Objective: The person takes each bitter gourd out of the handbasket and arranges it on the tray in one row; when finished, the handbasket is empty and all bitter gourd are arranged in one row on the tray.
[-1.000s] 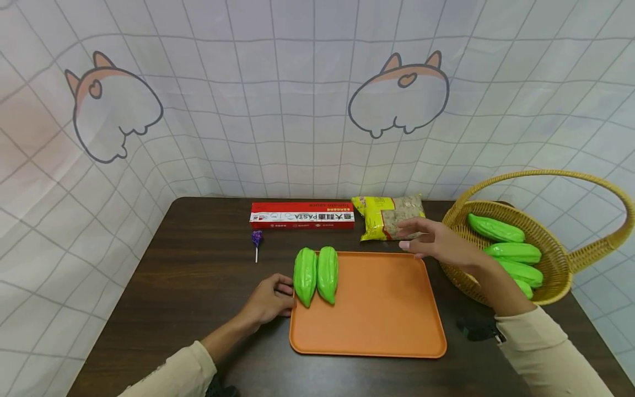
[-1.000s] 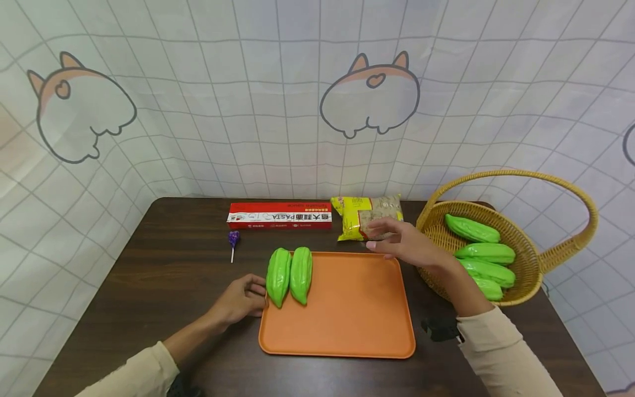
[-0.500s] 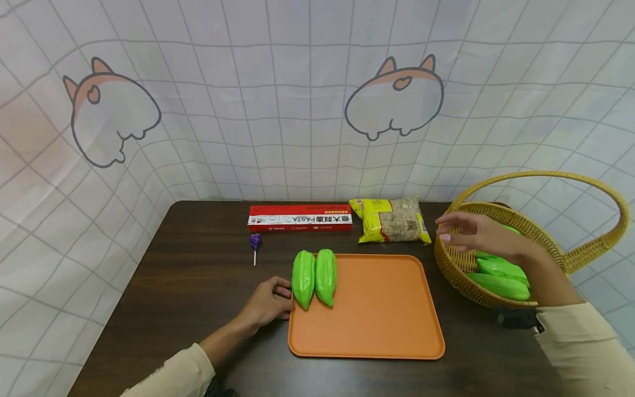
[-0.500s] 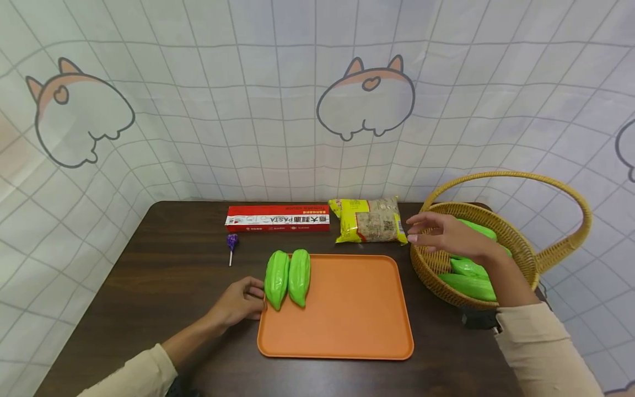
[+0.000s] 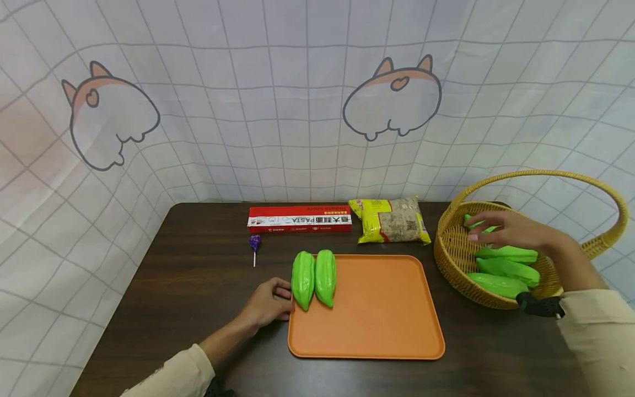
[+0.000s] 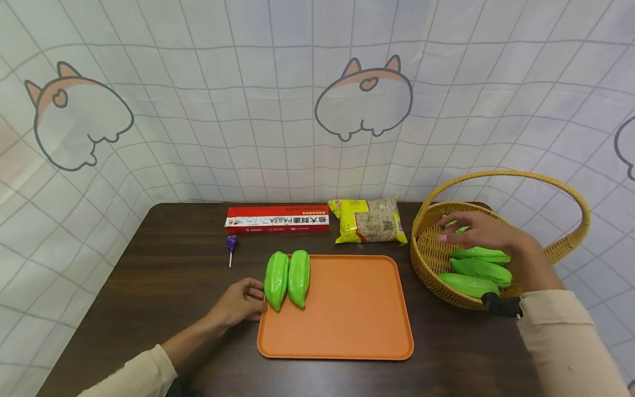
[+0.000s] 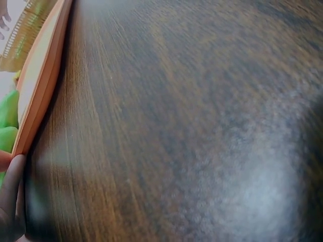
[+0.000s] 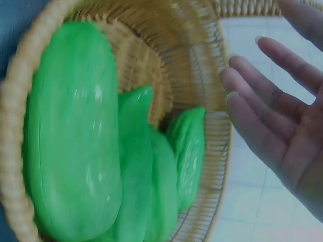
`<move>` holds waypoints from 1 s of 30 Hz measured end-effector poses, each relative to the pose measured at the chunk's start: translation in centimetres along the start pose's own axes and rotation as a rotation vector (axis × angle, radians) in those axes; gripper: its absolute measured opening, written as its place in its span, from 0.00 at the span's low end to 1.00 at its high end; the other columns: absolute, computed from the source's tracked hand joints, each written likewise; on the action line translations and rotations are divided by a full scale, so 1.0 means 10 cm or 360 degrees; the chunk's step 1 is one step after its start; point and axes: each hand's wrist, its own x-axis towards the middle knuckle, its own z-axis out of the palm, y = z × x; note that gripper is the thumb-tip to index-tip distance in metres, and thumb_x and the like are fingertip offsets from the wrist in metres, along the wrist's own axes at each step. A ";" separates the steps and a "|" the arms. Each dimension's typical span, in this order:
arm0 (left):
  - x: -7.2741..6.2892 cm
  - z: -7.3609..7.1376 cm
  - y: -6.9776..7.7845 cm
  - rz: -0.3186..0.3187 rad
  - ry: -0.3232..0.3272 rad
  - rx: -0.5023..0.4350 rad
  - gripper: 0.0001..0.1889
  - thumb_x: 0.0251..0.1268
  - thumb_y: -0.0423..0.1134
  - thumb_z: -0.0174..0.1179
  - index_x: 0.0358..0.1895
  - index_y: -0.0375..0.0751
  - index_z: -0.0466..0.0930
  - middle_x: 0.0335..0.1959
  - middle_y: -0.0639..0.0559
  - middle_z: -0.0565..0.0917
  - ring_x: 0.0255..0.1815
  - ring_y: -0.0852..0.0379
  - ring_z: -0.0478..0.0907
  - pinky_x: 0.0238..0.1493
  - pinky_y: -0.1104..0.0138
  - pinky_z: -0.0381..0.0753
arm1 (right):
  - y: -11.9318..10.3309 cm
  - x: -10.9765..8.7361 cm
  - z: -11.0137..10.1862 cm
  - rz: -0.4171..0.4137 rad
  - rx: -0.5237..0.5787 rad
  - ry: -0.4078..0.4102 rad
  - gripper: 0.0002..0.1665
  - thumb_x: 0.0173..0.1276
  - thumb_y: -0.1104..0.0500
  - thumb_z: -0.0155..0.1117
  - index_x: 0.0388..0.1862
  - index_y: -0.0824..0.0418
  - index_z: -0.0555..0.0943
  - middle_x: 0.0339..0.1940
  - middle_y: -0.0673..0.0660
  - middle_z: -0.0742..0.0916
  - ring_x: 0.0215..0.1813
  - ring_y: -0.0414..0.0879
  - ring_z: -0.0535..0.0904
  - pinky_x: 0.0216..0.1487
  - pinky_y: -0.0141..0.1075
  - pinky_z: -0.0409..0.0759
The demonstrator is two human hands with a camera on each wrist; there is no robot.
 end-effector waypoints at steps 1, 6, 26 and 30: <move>0.00 0.00 0.00 -0.0003 0.0002 0.0001 0.26 0.51 0.27 0.67 0.57 0.30 0.74 0.47 0.39 0.78 0.36 0.53 0.83 0.35 0.60 0.90 | 0.03 0.00 -0.01 0.0006 0.0001 -0.0015 0.33 0.76 0.51 0.59 0.73 0.66 0.66 0.66 0.72 0.76 0.58 0.57 0.82 0.54 0.51 0.86; 0.01 0.01 0.00 -0.0011 0.0007 0.0010 0.26 0.51 0.27 0.67 0.56 0.31 0.74 0.46 0.39 0.79 0.36 0.54 0.83 0.34 0.61 0.90 | 0.16 0.00 -0.04 0.0036 -0.0051 -0.0062 0.33 0.75 0.51 0.60 0.71 0.69 0.69 0.64 0.73 0.78 0.59 0.59 0.81 0.54 0.54 0.85; 0.01 0.00 0.01 -0.0027 0.0004 0.0019 0.25 0.52 0.27 0.67 0.56 0.30 0.74 0.46 0.39 0.79 0.36 0.54 0.83 0.35 0.61 0.90 | 0.47 0.02 -0.21 0.0203 -0.0157 -0.0375 0.34 0.76 0.50 0.58 0.68 0.76 0.69 0.65 0.79 0.74 0.64 0.74 0.74 0.54 0.60 0.83; 0.01 -0.01 0.01 -0.0033 0.0001 0.0027 0.25 0.52 0.28 0.68 0.56 0.30 0.74 0.46 0.39 0.78 0.36 0.54 0.83 0.35 0.61 0.90 | 0.49 0.02 -0.25 0.0252 -0.0197 -0.0434 0.32 0.77 0.50 0.57 0.66 0.75 0.72 0.65 0.78 0.76 0.64 0.75 0.73 0.54 0.61 0.83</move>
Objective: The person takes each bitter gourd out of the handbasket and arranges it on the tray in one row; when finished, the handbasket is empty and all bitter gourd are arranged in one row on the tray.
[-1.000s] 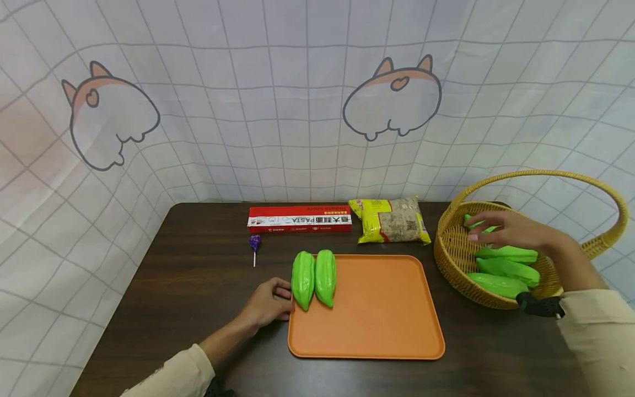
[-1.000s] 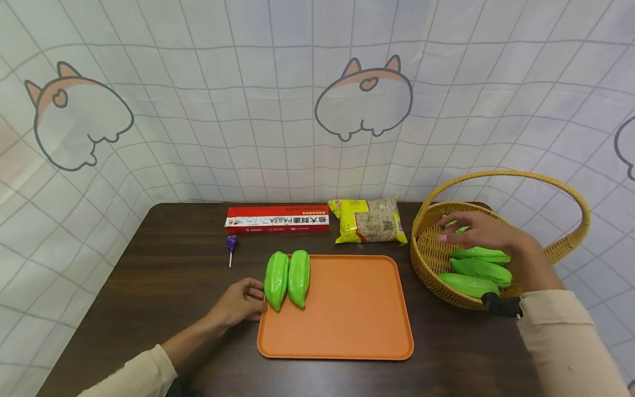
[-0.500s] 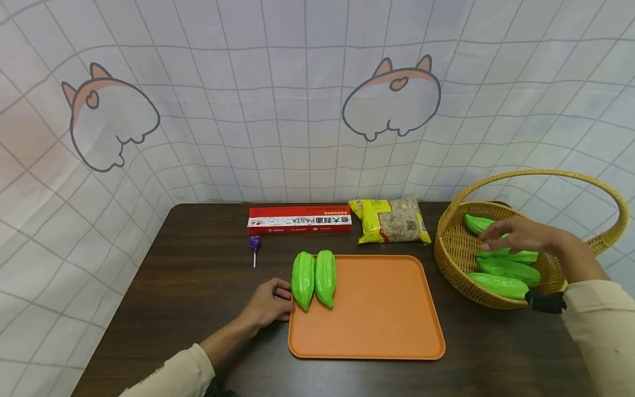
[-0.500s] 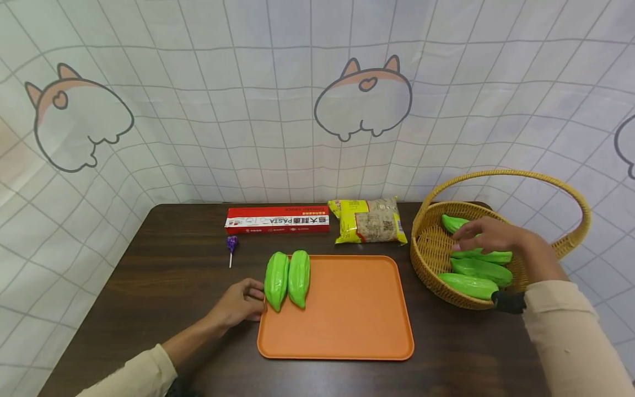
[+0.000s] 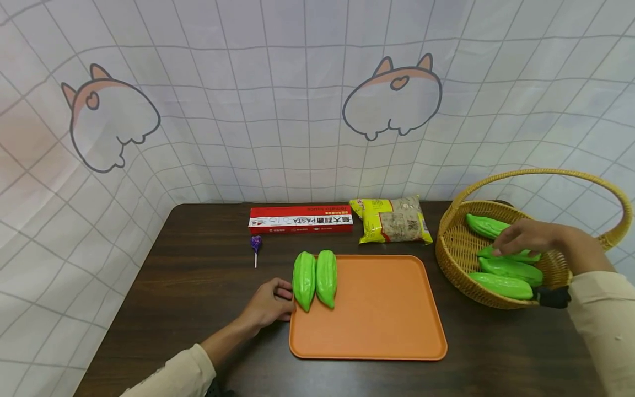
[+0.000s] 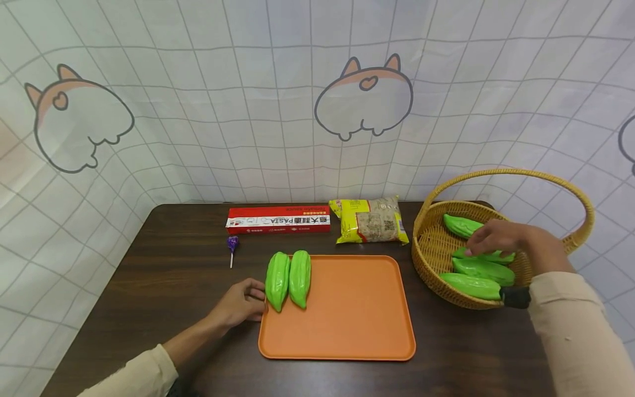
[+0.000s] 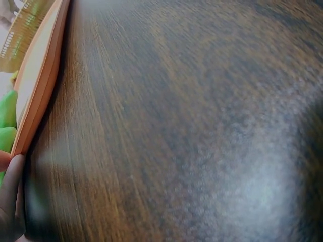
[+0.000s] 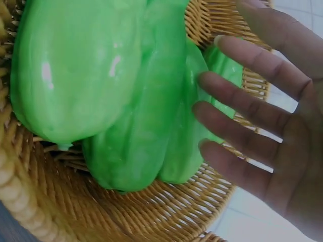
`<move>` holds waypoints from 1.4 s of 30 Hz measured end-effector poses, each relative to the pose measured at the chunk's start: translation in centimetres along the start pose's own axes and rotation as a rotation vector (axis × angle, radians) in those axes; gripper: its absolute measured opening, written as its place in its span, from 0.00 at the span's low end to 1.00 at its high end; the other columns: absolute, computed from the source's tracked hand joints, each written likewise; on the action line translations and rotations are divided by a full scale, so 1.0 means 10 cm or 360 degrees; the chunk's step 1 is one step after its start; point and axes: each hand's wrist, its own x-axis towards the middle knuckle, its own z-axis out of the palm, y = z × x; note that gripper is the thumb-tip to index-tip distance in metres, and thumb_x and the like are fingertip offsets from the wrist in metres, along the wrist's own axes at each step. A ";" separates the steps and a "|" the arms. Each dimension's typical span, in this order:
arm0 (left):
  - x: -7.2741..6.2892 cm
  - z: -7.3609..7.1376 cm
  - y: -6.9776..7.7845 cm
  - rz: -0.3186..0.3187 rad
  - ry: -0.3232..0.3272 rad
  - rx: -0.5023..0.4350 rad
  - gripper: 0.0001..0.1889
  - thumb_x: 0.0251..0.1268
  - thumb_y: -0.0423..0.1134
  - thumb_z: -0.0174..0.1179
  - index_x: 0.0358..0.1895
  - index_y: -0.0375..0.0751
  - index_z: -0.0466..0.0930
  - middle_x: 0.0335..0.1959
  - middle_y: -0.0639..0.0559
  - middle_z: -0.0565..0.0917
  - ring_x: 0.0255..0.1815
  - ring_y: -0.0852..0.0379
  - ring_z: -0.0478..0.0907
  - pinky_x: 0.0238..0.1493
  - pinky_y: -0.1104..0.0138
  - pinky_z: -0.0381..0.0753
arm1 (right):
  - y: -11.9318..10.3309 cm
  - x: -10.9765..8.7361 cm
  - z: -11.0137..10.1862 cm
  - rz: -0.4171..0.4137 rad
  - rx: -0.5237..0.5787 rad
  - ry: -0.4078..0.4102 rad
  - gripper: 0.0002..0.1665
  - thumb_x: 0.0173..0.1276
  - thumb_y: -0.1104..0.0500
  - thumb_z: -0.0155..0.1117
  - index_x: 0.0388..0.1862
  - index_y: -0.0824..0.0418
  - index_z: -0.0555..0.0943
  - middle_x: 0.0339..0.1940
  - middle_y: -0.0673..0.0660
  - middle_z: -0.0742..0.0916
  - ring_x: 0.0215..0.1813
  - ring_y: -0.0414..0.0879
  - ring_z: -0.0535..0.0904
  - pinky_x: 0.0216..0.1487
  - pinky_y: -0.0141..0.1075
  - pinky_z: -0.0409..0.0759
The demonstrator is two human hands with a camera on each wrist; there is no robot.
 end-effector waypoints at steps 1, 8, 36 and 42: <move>0.00 0.00 0.00 -0.0003 -0.0001 0.0003 0.25 0.52 0.28 0.68 0.56 0.31 0.74 0.46 0.39 0.78 0.36 0.54 0.83 0.35 0.61 0.90 | 0.00 0.00 -0.01 0.0013 -0.0007 -0.0015 0.32 0.77 0.50 0.57 0.66 0.75 0.72 0.64 0.78 0.76 0.63 0.75 0.73 0.54 0.62 0.83; -0.01 0.01 0.01 -0.0021 0.0003 0.0023 0.25 0.52 0.29 0.69 0.56 0.32 0.74 0.47 0.40 0.78 0.37 0.54 0.83 0.35 0.61 0.90 | 0.01 -0.05 -0.03 0.0134 0.0007 -0.0133 0.32 0.76 0.47 0.57 0.66 0.72 0.74 0.65 0.78 0.76 0.63 0.76 0.73 0.56 0.61 0.82; 0.00 0.00 0.00 -0.0016 -0.0006 0.0025 0.26 0.51 0.30 0.69 0.56 0.32 0.75 0.46 0.40 0.79 0.37 0.54 0.83 0.35 0.61 0.90 | -0.06 0.22 0.07 0.0010 0.0084 -0.0236 0.43 0.75 0.47 0.59 0.76 0.73 0.60 0.72 0.80 0.66 0.70 0.75 0.66 0.61 0.65 0.77; 0.00 -0.01 0.00 -0.0008 -0.0011 0.0019 0.25 0.52 0.29 0.69 0.56 0.32 0.74 0.47 0.40 0.79 0.37 0.54 0.83 0.36 0.61 0.90 | -0.13 0.30 0.07 -0.0022 -0.0078 -0.0259 0.41 0.74 0.47 0.61 0.73 0.74 0.64 0.69 0.78 0.72 0.68 0.74 0.70 0.59 0.66 0.78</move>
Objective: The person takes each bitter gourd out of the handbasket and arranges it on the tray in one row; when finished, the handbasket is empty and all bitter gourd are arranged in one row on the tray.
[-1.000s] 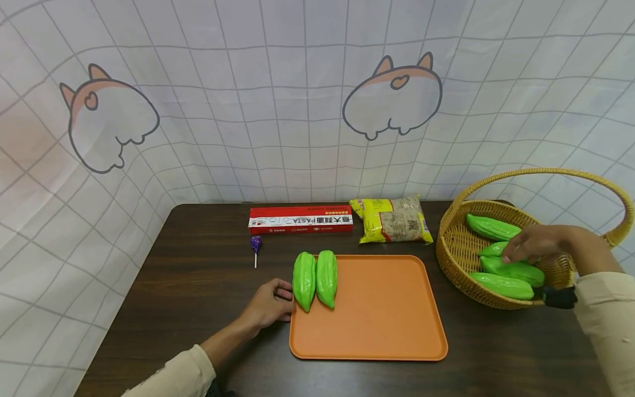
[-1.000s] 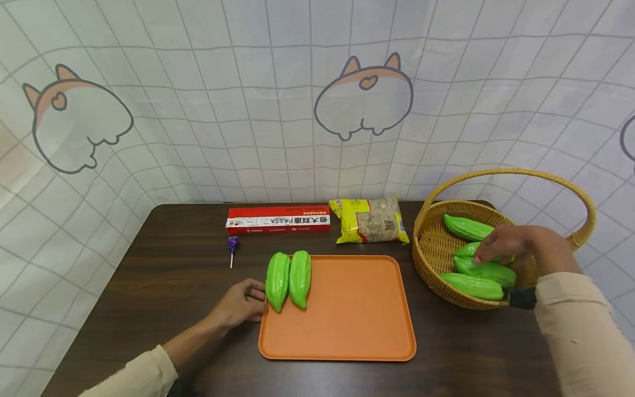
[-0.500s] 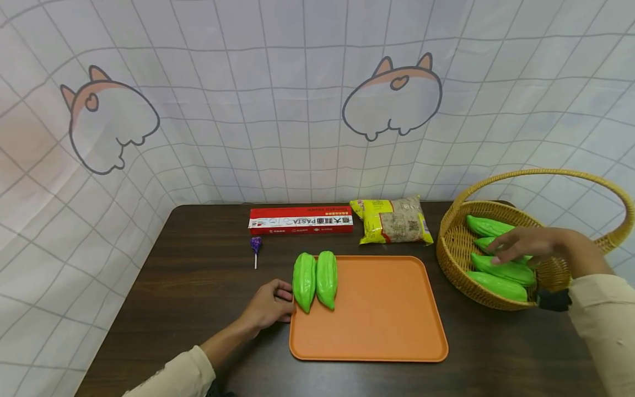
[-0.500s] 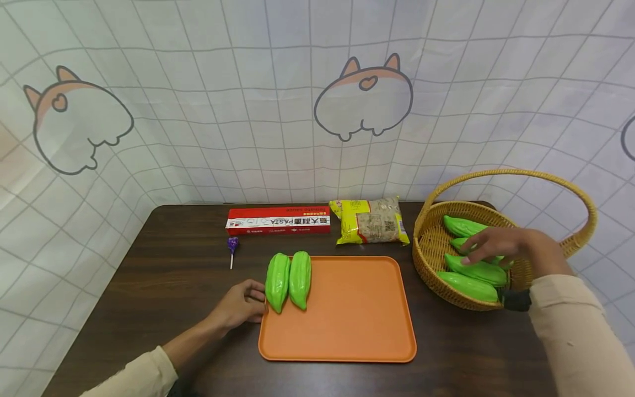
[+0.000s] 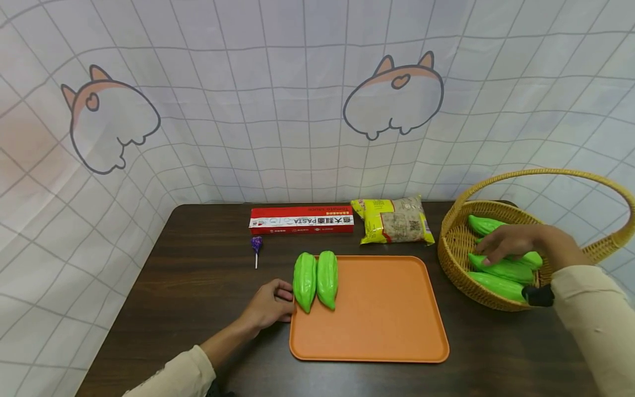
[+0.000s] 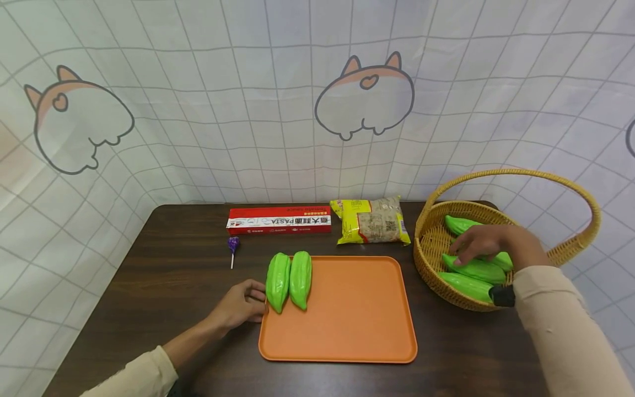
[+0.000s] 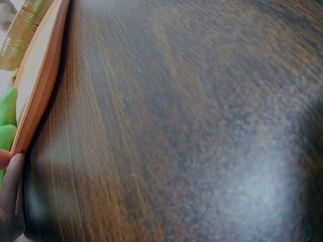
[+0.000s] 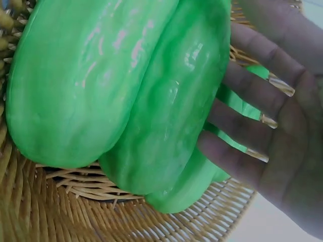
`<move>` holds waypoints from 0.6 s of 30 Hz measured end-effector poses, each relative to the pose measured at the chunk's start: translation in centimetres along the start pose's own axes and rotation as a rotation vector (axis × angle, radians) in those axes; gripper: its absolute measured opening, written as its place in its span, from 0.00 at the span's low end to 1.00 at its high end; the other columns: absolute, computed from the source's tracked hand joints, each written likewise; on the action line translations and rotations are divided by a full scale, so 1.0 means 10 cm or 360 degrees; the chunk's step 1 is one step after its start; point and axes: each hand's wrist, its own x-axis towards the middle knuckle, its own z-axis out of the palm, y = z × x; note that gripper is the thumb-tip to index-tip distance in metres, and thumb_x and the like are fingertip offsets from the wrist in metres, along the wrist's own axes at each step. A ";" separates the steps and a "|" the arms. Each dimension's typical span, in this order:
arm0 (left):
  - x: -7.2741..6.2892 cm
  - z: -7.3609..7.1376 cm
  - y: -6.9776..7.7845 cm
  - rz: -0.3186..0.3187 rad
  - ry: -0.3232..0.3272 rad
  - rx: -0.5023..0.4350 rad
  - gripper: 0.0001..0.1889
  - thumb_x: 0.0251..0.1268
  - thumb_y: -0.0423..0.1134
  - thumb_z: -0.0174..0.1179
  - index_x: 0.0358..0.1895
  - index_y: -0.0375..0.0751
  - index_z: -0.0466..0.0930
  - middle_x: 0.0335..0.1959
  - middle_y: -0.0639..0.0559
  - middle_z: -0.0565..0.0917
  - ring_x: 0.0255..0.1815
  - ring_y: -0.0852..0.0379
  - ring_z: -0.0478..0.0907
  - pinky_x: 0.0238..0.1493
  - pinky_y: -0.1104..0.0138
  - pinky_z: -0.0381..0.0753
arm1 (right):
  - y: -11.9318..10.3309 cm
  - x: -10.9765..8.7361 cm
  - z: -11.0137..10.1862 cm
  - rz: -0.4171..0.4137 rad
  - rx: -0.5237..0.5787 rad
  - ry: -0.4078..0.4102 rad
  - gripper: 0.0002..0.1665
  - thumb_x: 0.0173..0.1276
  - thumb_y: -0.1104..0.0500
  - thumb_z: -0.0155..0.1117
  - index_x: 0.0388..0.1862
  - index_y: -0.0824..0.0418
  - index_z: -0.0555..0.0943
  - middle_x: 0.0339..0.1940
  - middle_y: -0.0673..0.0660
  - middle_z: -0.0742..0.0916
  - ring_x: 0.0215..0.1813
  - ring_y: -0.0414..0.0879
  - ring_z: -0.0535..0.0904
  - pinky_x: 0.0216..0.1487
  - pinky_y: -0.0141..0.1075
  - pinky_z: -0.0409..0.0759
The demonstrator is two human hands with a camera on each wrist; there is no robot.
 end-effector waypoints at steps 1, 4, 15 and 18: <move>0.00 0.00 0.00 0.0002 -0.0001 -0.0004 0.25 0.52 0.29 0.69 0.56 0.32 0.74 0.47 0.40 0.79 0.37 0.54 0.83 0.36 0.61 0.90 | -0.01 0.01 0.00 0.0005 -0.0014 0.0001 0.41 0.73 0.47 0.62 0.72 0.74 0.65 0.69 0.78 0.72 0.68 0.73 0.70 0.59 0.66 0.78; 0.00 -0.01 0.00 0.0008 -0.0002 -0.0007 0.25 0.52 0.29 0.69 0.56 0.31 0.74 0.46 0.40 0.79 0.37 0.54 0.83 0.36 0.61 0.90 | -0.03 0.04 -0.01 0.0010 -0.0046 0.0001 0.41 0.72 0.48 0.64 0.71 0.75 0.67 0.68 0.79 0.72 0.67 0.74 0.71 0.58 0.66 0.78; 0.00 0.00 0.00 0.0011 -0.0012 -0.0007 0.25 0.53 0.29 0.68 0.56 0.31 0.74 0.46 0.40 0.79 0.37 0.54 0.83 0.36 0.61 0.90 | -0.07 0.04 -0.01 0.0007 -0.0099 0.0033 0.38 0.69 0.50 0.68 0.67 0.76 0.71 0.66 0.81 0.73 0.66 0.76 0.70 0.56 0.64 0.81; -0.01 0.00 0.01 0.0008 -0.0011 -0.0006 0.25 0.53 0.29 0.68 0.56 0.31 0.74 0.46 0.40 0.78 0.37 0.54 0.83 0.36 0.61 0.90 | -0.07 0.05 -0.01 -0.0007 -0.0097 0.0064 0.36 0.68 0.51 0.69 0.64 0.76 0.73 0.65 0.80 0.75 0.66 0.75 0.71 0.57 0.60 0.82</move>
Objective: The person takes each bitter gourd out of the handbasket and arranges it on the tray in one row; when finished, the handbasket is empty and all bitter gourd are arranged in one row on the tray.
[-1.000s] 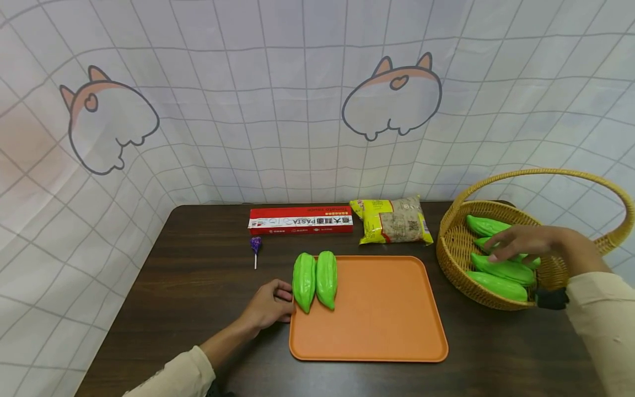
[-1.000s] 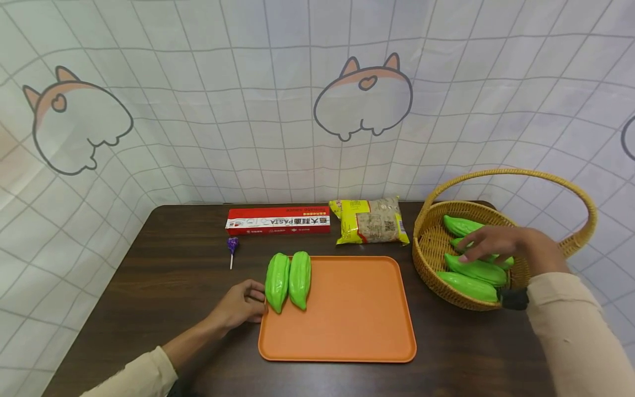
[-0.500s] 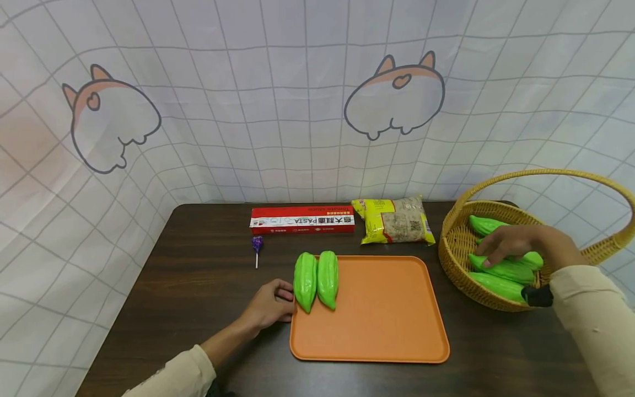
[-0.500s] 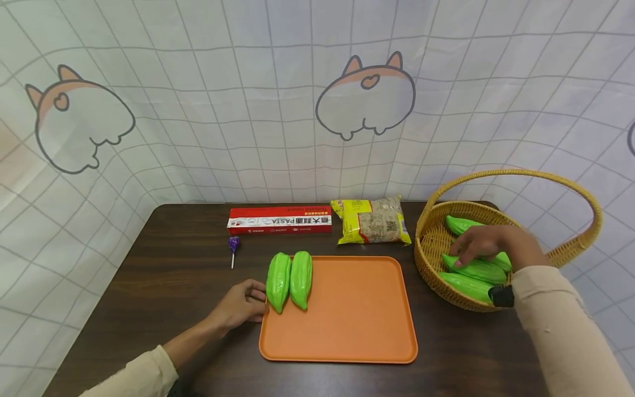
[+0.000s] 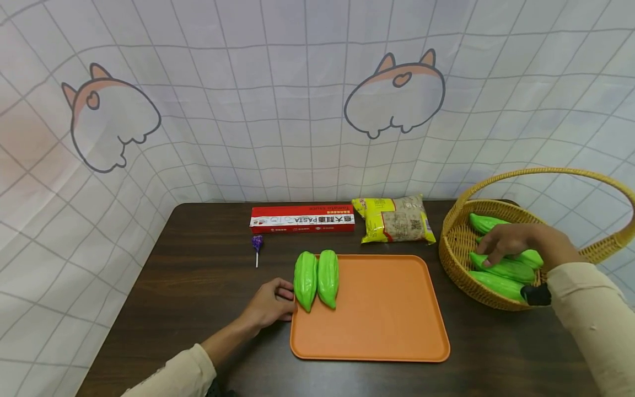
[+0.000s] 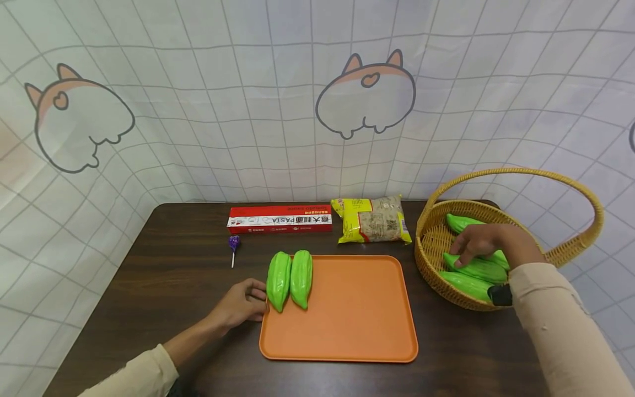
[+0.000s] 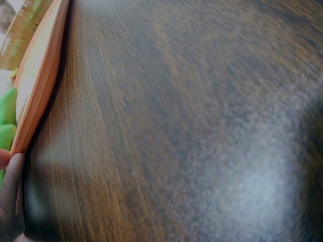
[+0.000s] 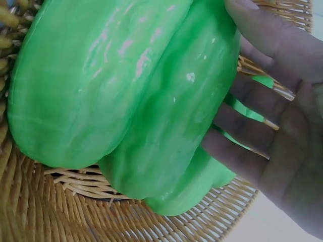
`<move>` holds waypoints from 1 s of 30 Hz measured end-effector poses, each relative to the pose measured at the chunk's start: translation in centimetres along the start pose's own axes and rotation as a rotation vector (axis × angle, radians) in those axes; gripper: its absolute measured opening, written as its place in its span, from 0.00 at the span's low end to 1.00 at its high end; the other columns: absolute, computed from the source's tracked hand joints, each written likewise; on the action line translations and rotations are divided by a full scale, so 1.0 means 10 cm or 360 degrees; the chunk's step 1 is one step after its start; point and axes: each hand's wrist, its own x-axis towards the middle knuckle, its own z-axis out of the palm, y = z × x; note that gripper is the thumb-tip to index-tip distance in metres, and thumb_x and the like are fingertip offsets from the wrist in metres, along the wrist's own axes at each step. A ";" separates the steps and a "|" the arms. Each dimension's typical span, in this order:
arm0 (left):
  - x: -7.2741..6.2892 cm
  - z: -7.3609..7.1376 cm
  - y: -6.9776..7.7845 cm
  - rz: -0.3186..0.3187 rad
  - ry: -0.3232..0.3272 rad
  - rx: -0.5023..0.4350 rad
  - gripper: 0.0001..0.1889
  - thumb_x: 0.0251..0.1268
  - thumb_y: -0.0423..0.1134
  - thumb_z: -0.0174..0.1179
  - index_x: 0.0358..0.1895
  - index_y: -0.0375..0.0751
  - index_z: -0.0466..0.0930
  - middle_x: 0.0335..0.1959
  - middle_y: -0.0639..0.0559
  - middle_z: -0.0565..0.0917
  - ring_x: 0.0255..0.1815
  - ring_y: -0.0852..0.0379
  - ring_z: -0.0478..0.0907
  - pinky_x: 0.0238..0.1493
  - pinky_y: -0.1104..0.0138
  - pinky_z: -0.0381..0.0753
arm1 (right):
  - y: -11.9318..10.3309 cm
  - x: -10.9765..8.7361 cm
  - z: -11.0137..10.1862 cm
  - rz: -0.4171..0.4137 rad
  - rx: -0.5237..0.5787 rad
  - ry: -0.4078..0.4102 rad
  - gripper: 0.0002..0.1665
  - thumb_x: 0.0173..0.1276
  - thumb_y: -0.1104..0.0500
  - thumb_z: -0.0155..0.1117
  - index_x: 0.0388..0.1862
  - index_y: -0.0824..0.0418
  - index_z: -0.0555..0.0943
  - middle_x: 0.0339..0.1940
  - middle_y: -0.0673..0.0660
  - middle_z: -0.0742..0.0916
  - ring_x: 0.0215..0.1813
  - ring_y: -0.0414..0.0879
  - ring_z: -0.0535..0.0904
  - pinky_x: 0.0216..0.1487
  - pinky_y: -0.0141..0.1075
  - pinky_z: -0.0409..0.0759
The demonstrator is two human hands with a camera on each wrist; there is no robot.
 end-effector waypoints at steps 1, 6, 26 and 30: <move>0.00 0.00 0.00 0.0000 0.0000 0.0002 0.25 0.53 0.29 0.68 0.56 0.31 0.74 0.46 0.40 0.78 0.37 0.54 0.83 0.36 0.61 0.90 | 0.00 0.00 0.00 -0.0005 -0.0002 0.0005 0.36 0.67 0.52 0.70 0.64 0.76 0.73 0.64 0.80 0.75 0.65 0.75 0.71 0.57 0.58 0.82; 0.01 0.00 0.00 0.0001 -0.0001 0.0001 0.25 0.53 0.29 0.68 0.56 0.31 0.74 0.46 0.40 0.78 0.37 0.54 0.83 0.36 0.61 0.90 | 0.02 0.02 0.00 0.0002 -0.0002 0.0014 0.35 0.67 0.51 0.70 0.62 0.75 0.74 0.61 0.77 0.78 0.63 0.72 0.74 0.57 0.55 0.83; -0.02 0.00 0.01 0.0000 -0.0006 -0.0027 0.25 0.53 0.27 0.67 0.57 0.30 0.73 0.46 0.39 0.78 0.37 0.53 0.83 0.36 0.60 0.90 | 0.03 -0.16 0.00 -0.0105 0.0160 0.0323 0.39 0.76 0.49 0.58 0.71 0.78 0.64 0.70 0.82 0.67 0.67 0.75 0.69 0.55 0.56 0.84; -0.02 0.00 0.01 -0.0005 0.0014 -0.0022 0.25 0.53 0.26 0.68 0.57 0.30 0.73 0.46 0.39 0.78 0.37 0.52 0.83 0.36 0.59 0.90 | 0.01 -0.24 -0.01 -0.0130 0.0237 0.0427 0.38 0.77 0.50 0.58 0.72 0.77 0.63 0.72 0.82 0.63 0.68 0.76 0.67 0.56 0.54 0.84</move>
